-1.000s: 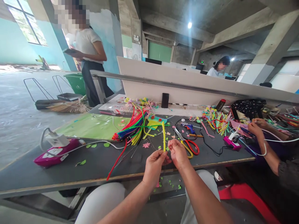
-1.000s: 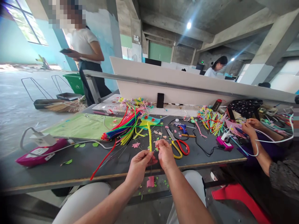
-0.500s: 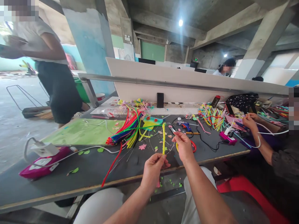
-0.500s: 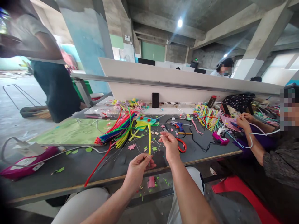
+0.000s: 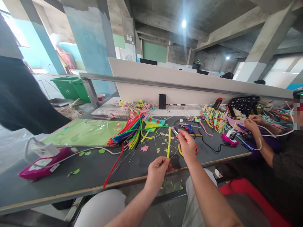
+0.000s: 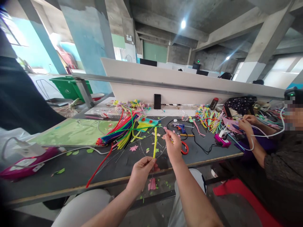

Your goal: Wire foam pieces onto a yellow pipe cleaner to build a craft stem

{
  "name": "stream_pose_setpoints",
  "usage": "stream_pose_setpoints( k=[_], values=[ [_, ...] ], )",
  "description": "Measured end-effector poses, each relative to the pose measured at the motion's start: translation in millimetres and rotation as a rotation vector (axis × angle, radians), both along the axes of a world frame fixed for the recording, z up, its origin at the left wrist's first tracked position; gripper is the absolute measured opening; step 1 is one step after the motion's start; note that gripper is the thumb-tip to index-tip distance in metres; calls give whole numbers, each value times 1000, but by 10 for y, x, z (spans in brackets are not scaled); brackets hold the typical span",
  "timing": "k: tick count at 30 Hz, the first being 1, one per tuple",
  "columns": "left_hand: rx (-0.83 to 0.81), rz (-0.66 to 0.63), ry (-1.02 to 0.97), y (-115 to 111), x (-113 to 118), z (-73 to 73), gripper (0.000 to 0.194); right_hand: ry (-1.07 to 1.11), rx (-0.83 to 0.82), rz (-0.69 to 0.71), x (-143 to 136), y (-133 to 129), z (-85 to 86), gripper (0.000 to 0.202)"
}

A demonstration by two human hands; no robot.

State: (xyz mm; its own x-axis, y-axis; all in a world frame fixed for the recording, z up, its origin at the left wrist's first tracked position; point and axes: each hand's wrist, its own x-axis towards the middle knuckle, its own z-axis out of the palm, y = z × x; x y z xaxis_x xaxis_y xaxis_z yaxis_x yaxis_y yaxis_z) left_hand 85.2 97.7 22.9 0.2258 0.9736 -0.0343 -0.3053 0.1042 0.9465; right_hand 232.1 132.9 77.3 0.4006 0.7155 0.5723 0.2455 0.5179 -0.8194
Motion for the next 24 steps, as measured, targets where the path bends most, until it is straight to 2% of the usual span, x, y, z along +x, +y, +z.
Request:
stream_pose_setpoints(
  k=[4, 9, 17, 21, 24],
  values=[
    [0, -50, 20, -27, 31, -1, 27, -336, 76, -115, 146, 19, 220, 21],
    [0, -81, 30, -69, 60, 11, 25, -678, 89, -126, 325, 59, 397, 18],
    [6, -82, 58, -83, 83, -33, 25, -985, 109, -133, 373, 14, 528, 23],
    [20, -86, 62, -92, 78, -16, 25, -1035, 140, -152, 365, 18, 532, 28],
    [12, -87, 57, -92, 69, -12, 25, -1112, 182, -220, 367, 28, 518, 29]
  ],
)
